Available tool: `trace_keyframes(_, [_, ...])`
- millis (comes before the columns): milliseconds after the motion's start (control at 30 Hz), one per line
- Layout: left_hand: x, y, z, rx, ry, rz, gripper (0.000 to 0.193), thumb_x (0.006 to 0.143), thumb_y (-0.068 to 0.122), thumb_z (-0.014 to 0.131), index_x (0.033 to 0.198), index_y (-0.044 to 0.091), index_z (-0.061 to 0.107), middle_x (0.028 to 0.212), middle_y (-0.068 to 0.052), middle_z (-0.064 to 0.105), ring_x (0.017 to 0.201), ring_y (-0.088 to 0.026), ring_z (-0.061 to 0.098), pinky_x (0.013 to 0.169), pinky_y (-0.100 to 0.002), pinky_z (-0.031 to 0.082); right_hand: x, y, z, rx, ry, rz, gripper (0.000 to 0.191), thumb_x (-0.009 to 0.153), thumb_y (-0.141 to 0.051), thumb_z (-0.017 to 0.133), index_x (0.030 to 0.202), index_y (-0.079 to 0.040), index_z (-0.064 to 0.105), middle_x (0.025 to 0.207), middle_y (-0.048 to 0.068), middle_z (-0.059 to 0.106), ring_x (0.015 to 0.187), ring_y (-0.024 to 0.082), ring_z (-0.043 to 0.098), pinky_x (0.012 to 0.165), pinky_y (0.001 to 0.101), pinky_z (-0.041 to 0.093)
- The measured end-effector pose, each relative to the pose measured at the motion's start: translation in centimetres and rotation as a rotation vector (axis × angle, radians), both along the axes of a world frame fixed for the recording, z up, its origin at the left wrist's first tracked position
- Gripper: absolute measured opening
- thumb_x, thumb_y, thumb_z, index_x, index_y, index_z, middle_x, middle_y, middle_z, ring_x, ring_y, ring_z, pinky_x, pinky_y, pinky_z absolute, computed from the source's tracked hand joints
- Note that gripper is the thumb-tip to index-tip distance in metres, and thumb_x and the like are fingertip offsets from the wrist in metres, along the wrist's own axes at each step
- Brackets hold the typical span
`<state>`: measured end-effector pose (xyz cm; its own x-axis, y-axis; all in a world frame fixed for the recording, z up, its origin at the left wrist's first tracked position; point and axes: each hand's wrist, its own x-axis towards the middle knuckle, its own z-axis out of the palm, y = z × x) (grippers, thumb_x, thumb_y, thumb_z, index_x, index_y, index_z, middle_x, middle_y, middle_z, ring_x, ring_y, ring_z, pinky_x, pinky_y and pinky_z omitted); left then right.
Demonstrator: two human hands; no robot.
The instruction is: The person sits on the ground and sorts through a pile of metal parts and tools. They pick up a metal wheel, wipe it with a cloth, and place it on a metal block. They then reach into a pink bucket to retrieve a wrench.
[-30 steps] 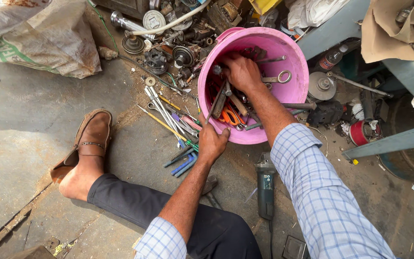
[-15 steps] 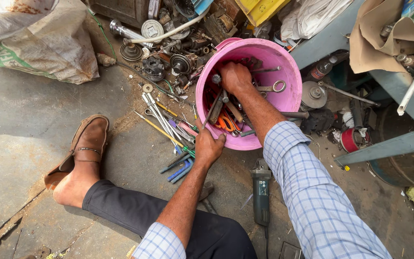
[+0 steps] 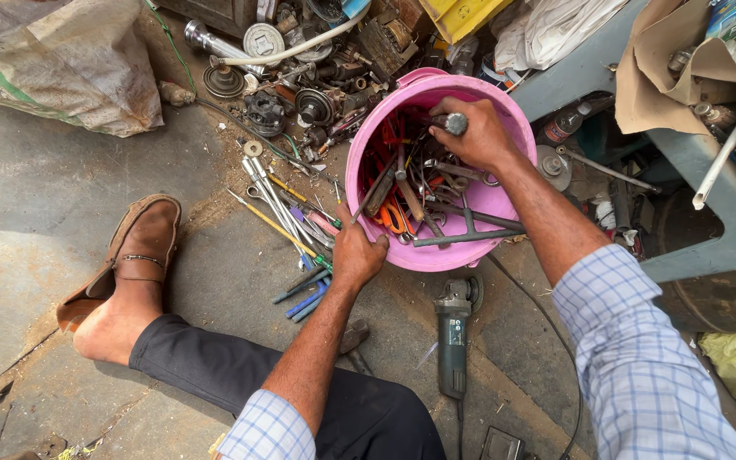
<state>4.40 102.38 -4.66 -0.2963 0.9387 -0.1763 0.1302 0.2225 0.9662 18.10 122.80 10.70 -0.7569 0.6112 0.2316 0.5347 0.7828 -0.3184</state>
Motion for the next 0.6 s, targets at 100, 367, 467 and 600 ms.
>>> trace_keyframes(100, [-0.1, 0.7, 0.4, -0.05, -0.002, -0.019, 0.079, 0.087, 0.003, 0.065, 0.143, 0.0, 0.01, 0.105, -0.031, 0.07, 0.089, -0.04, 0.076, 0.086, -0.045, 0.064, 1.0, -3.5, 2.9, 0.055, 0.043, 0.027, 0.027, 0.094, -0.012, 0.081, 0.117, -0.005, 0.071, 0.097, 0.013, 0.077, 0.09, 0.022, 0.076, 0.078, 0.0351, 0.06])
trace_keyframes(367, [0.9, 3.0, 1.8, -0.012, 0.011, -0.058, 0.062, 0.088, 0.004, 0.063, 0.133, 0.003, 0.019, 0.104, -0.032, 0.069, 0.086, -0.039, 0.077, 0.079, -0.044, 0.067, 9.3, -20.8, 6.0, 0.091, 0.48, -0.168, 0.026, 0.101, -0.001, 0.07, 0.127, 0.002, 0.065, 0.1, 0.018, 0.076, 0.091, 0.021, 0.079, 0.071, 0.0274, 0.067])
trace_keyframes(467, [1.1, 4.5, 2.3, 0.011, 0.051, -0.068, 0.06, 0.088, 0.006, 0.063, 0.131, 0.003, 0.022, 0.104, -0.032, 0.07, 0.087, -0.042, 0.077, 0.082, -0.045, 0.066, 12.6, -25.9, 4.3, -0.088, 0.748, -0.115, 0.022, 0.103, -0.001, 0.066, 0.124, 0.001, 0.064, 0.104, 0.023, 0.074, 0.09, 0.024, 0.081, 0.07, 0.0304, 0.065])
trace_keyframes(600, [0.9, 6.2, 2.8, 0.091, 0.165, -0.014, 0.066, 0.084, 0.011, 0.068, 0.132, 0.003, 0.024, 0.103, -0.032, 0.071, 0.092, -0.047, 0.074, 0.086, -0.05, 0.06, 15.7, -31.4, 1.0, -0.327, 0.745, -0.395, 0.025, 0.095, -0.003, 0.068, 0.119, 0.005, 0.065, 0.102, 0.024, 0.076, 0.085, 0.026, 0.082, 0.068, 0.033, 0.066])
